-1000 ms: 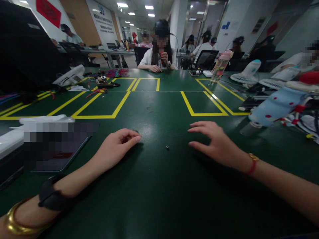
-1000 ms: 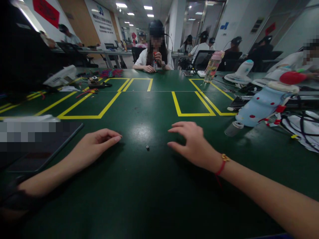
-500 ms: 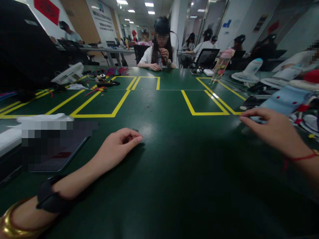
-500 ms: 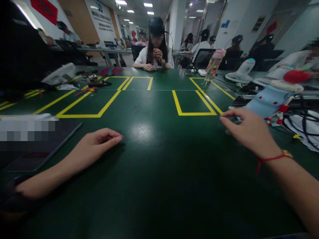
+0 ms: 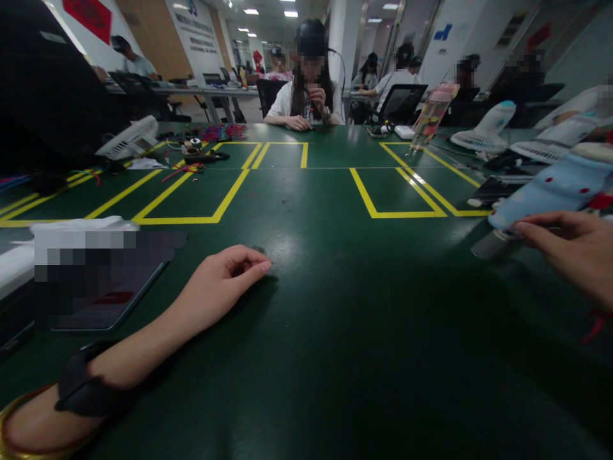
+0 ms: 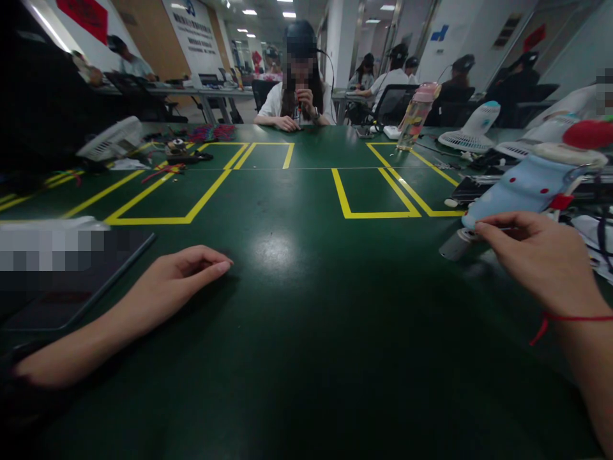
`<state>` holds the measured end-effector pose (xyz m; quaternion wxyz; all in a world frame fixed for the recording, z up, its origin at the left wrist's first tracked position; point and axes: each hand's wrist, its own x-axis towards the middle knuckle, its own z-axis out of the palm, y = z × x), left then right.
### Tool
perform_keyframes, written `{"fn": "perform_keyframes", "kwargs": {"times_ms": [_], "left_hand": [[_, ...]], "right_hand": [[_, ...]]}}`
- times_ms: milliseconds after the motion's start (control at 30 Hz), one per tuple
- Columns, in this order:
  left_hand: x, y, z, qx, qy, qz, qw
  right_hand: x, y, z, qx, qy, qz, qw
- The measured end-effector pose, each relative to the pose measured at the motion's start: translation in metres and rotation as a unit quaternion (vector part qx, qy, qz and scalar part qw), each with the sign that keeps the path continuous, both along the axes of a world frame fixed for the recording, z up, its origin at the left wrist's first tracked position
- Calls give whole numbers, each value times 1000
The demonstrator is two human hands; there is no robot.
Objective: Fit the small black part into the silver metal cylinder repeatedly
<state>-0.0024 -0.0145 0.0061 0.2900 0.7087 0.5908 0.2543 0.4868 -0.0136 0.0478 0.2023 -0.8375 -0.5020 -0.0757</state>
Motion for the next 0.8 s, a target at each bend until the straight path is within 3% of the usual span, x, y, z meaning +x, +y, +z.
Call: {"fn": "perform_keyframes", "kwargs": {"times_ms": [167, 800], "left_hand": [[1, -1, 0, 3, -2, -2, 1000], [2, -1, 3, -11, -7, -2, 1000]], "right_hand": [[-1, 0, 2, -28, 15, 3, 999], [1, 1, -3, -19, 53, 4, 998]]}}
